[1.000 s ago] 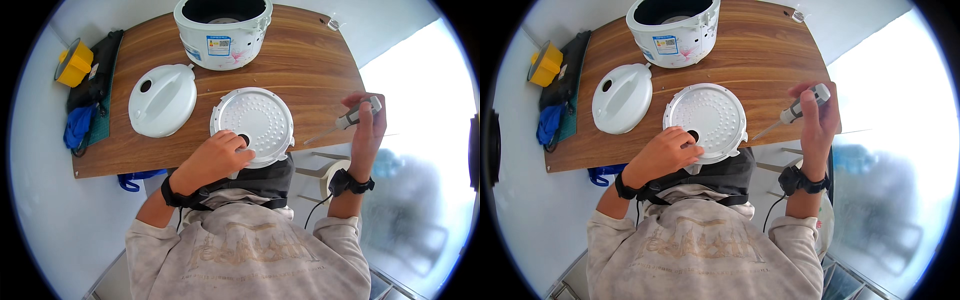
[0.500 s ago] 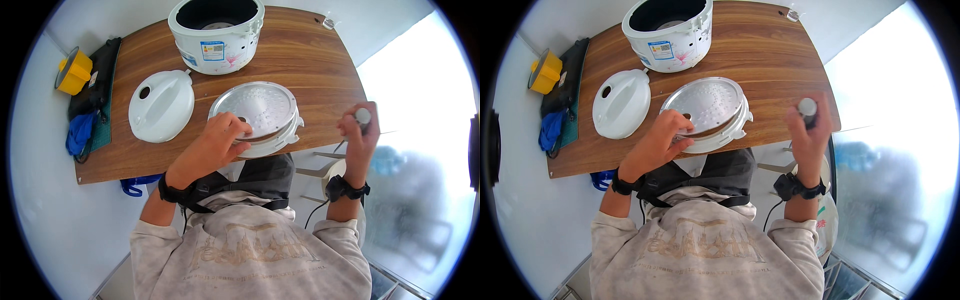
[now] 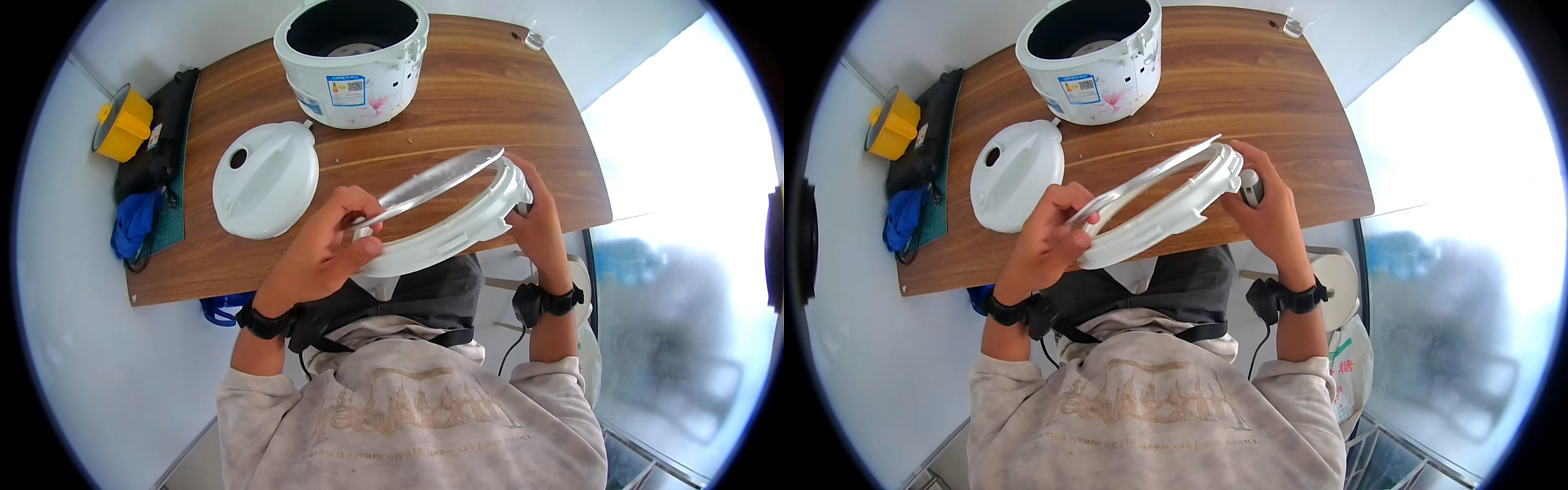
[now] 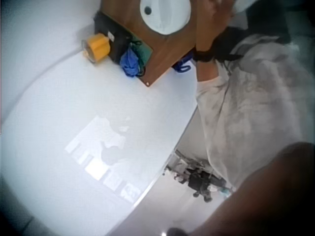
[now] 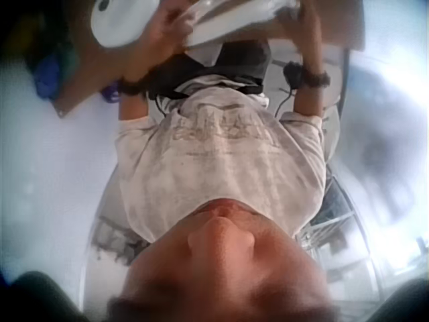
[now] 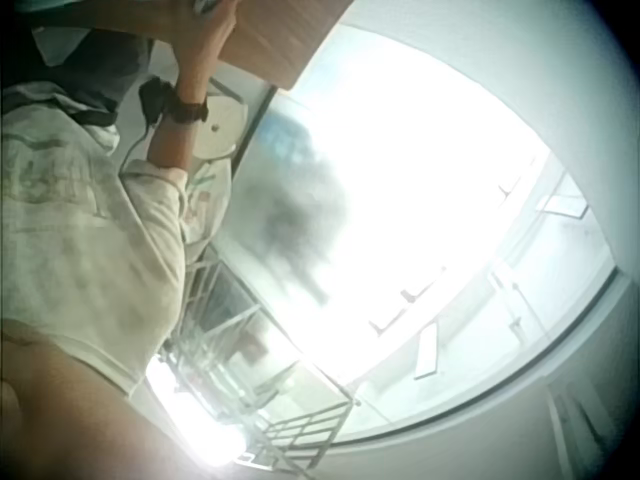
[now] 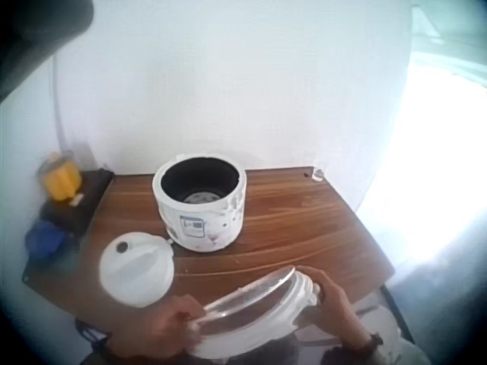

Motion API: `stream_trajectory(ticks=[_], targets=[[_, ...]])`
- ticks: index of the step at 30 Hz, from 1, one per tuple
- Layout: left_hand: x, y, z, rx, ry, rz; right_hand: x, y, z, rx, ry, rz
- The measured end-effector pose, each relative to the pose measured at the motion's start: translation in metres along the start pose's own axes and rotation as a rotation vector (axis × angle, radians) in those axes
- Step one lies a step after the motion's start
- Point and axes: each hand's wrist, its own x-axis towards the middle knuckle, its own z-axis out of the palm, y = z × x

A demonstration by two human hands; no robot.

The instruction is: The person disassembles a white rice cooker by removing the lid, then using a screwdriver to detach screws from the inner lid and steam vent. The person removes the inner lid, steam vent, and a small plastic cap, placing them on the table.

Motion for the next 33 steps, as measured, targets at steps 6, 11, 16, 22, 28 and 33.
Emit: stream_trajectory(ticks=[6,11,16,22,28,33], targets=[[-0.008,-0.002,0.004,-0.453,0.096,-0.022,0.004,-0.015,-0.003,0.217,-0.172,0.317],[-0.015,-0.023,-0.002,-0.814,0.174,-0.049,0.003,-0.018,-0.002,0.418,-0.217,0.363],[-0.021,-0.039,-0.008,-0.932,0.308,-0.165,0.007,-0.025,0.002,0.429,-0.249,0.388],[-0.023,-0.035,-0.01,-0.909,0.44,-0.35,0.01,-0.02,0.014,0.356,-0.25,0.417],[-0.025,-0.045,-0.016,-0.863,0.442,-0.419,0.012,-0.011,0.022,0.351,-0.27,0.449],[-0.024,-0.047,-0.017,-0.762,0.477,-0.519,0.017,0.002,0.025,0.227,-0.247,0.434]])
